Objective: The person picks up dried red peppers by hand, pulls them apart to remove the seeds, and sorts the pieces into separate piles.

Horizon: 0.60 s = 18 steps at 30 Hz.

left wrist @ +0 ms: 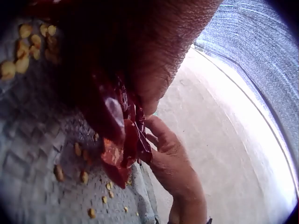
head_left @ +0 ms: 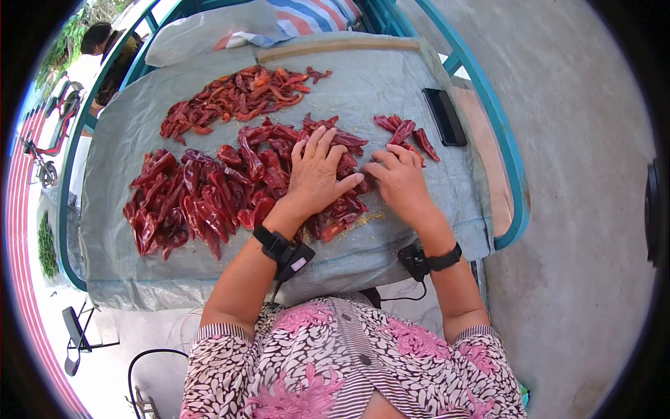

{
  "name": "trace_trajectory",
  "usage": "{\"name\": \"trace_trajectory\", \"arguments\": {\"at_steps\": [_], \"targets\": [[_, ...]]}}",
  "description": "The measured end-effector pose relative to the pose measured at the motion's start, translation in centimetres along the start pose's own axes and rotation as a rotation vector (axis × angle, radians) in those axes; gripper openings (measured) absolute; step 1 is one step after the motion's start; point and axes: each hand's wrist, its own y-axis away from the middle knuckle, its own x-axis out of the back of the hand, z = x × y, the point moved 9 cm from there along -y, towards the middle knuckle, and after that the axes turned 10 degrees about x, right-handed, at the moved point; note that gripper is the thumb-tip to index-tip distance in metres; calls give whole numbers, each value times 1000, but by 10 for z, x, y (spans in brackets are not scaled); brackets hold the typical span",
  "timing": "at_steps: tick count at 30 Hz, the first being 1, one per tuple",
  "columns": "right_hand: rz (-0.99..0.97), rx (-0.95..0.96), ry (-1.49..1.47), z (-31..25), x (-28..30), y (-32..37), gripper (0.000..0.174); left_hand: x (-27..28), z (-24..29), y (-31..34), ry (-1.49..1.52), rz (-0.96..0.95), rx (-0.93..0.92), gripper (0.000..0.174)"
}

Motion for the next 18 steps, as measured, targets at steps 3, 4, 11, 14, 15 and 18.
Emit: {"name": "trace_trajectory", "arguments": {"at_steps": [3,4,11,14,15,18], "targets": [[-29,-32,66,1,9,0,26,1,0,0,17,13,-2,64],[-35,-47,93,4,16,0,27,1,0,0,26,22,-4,64],[44,-232,74,31,32,-15,43,3,1,0,32,29,-6,63],[65,-136,82,21,-2,-40,48,1,-1,0,-13,23,1,63],[65,-116,76,21,-13,-45,47,1,-1,0,-1,21,1,63],[39,-88,48,17,-33,-56,43,1,-2,1,24,21,8,64]]}}
